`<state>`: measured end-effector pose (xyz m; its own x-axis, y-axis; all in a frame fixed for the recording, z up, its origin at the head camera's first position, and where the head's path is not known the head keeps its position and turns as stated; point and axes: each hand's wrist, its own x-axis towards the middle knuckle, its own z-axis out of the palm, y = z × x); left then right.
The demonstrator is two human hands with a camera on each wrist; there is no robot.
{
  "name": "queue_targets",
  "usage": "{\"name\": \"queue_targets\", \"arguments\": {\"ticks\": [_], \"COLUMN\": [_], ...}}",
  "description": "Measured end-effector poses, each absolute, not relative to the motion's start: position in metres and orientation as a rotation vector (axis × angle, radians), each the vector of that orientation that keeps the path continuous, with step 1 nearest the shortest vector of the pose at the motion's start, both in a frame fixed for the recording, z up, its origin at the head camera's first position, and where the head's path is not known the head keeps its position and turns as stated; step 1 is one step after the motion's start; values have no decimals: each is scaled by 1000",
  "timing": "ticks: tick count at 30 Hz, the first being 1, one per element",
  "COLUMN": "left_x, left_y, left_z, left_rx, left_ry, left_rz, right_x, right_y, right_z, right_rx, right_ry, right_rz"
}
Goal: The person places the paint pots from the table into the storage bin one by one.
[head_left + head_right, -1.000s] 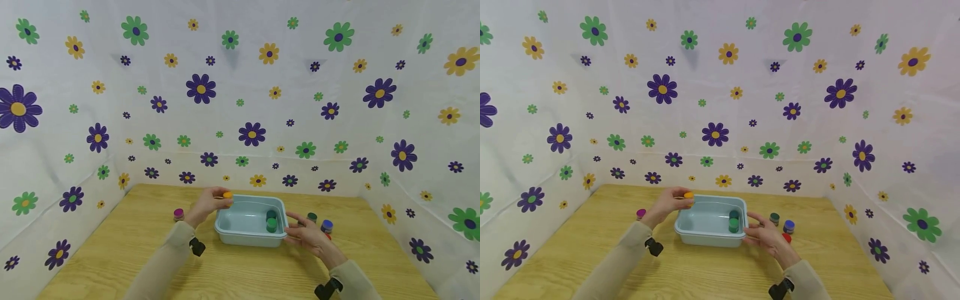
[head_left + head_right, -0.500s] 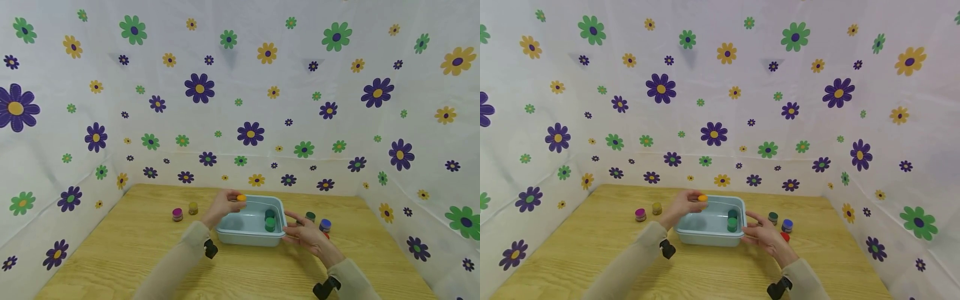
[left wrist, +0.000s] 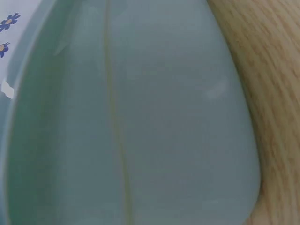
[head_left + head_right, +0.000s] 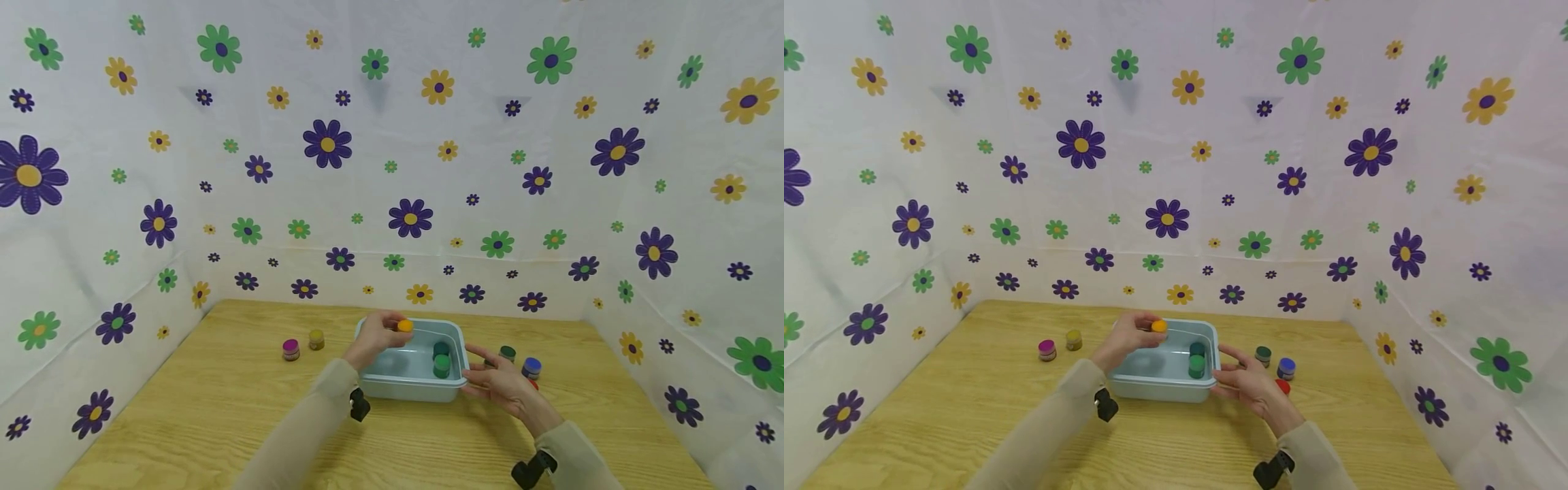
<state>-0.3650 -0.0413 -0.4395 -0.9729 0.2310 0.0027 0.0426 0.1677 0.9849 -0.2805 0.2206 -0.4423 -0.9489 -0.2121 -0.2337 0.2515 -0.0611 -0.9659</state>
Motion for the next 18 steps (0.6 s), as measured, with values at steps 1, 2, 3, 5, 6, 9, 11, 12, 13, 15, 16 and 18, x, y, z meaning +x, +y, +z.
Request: {"name": "queue_targets", "arguments": {"ticks": [1,2,3,5,6,9,11,12,13,15,16,18], "left_x": [-365,-366,-365,-364,-363,-362,-363,-364,-365,-366,-367,-367], "left_y": [-40,-39,-37,-34,-32,-27,-24,-22,-21,-19,-18,-17], "left_z": [-440,-441,-442,-443,-444,-446,-448,-449,-450,-453,-453,-453], "left_rx": [273,274,280,291,290,271,249,229,218,194,183,171], "left_ry": [2289,2292,2297,2301,2294,2274,2252,2239,2233,2222,2225,2229], "left_rz": [1913,1910,1906,1903,1908,1924,1939,1944,1949,1959,1958,1949], "right_x": [-281,-281,-282,-282,-283,-283,-283,-282,-282,-282,-282,-281], "right_y": [221,221,221,221,221,221,221,221,221,221,221,221], "right_z": [-442,-442,-442,-443,-443,-443,-443,-443,-442,-442,-442,-442], "right_rx": [39,35,34,34,34,37,40,41,42,34,29,25], "right_ry": [1903,1901,1901,1898,1899,1901,1902,1904,1905,1904,1905,1908], "right_rz": [-2084,-2085,-2085,-2086,-2087,-2089,-2091,-2091,-2091,-2086,-2082,-2078]}}
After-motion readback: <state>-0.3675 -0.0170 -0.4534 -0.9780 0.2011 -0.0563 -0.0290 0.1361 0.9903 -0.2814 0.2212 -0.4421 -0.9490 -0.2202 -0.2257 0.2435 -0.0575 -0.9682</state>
